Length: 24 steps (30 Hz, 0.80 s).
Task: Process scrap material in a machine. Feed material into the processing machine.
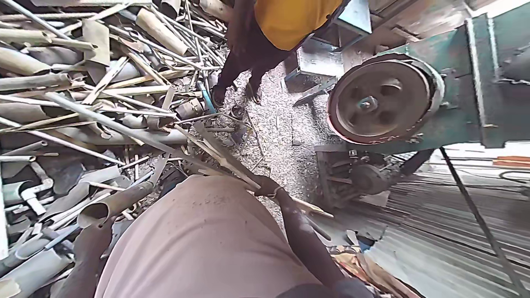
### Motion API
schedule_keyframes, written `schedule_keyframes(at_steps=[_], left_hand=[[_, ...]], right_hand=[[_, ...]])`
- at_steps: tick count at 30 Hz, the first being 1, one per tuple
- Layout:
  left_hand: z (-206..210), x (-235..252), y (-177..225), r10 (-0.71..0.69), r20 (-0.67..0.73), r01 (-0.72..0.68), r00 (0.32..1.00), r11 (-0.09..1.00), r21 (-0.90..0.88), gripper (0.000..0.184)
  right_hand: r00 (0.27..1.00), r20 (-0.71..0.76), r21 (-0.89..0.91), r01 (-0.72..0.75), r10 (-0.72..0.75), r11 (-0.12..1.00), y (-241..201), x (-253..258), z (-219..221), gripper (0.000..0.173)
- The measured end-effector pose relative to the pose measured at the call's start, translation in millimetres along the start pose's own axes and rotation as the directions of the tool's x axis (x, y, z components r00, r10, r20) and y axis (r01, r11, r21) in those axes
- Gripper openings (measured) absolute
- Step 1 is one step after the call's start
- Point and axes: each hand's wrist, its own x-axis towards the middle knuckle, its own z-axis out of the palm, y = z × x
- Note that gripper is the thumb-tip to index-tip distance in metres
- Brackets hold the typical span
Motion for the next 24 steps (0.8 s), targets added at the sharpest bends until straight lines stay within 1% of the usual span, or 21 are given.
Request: schedule_keyframes(at_steps=[1, 3, 7, 9, 11, 13, 15, 19, 22, 24], left_hand=[[10.8, 12.1, -11.1, 0.009, -0.02, -0.009, 1.0, 1.0, -0.002, 0.058], [19.3, 21.7, -19.8, 0.013, -0.025, -0.013, 1.0, 1.0, -0.003, 0.059], [13.3, 11.1, -9.5, -0.012, -0.002, 0.012, 1.0, 1.0, 0.009, 0.059], [20.5, 17.0, -16.7, -0.007, -0.021, 0.008, 1.0, 1.0, 0.031, 0.064], [27.9, 22.2, -22.5, 0.017, -0.051, -0.015, 0.999, 0.999, 0.037, 0.063], [20.8, 12.3, -12.6, 0.021, -0.049, -0.02, 0.999, 0.999, 0.028, 0.058], [3.2, -4.3, 7.3, -0.011, 0.008, 0.011, 1.0, 1.0, 0.017, 0.056], [25.4, 26.9, -22.1, 0.045, -0.044, -0.044, 0.998, 0.998, 0.036, 0.057], [28.2, 33.6, -27.3, 0.049, -0.049, -0.047, 0.998, 0.998, 0.035, 0.057], [26.5, 31.3, -26.9, 0.059, -0.068, -0.059, 0.996, 0.998, 0.0, 0.054]], right_hand=[[1.0, -0.002, -0.008, 0.003, -0.003, 1.0, 0.6, 0.5, -0.3, 0.071], [1.0, 0.006, -0.025, 0.0, 0.0, 1.0, -1.7, -0.4, -2.1, 0.071], [1.0, 0.0, 0.007, 0.01, -0.01, 1.0, -1.0, 0.3, -4.0, 0.073], [1.0, 0.005, 0.009, 0.015, -0.015, 1.0, -0.6, 1.9, -5.0, 0.072], [1.0, 0.008, -0.002, 0.02, -0.02, 1.0, -1.4, 2.9, -6.3, 0.071], [1.0, 0.004, -0.004, 0.027, -0.027, 1.0, -2.3, 3.6, -7.1, 0.07], [1.0, 0.004, -0.007, 0.031, -0.031, 0.999, -3.7, 4.1, -9.2, 0.07], [0.999, -0.03, -0.01, 0.035, -0.035, 0.999, -9.1, 3.0, -17.3, 0.072], [0.998, -0.061, -0.001, 0.013, -0.013, 1.0, -16.8, 1.1, -29.2, 0.076], [0.994, -0.109, 0.02, 0.009, -0.007, 1.0, -17.3, 5.2, -35.8, 0.08]])
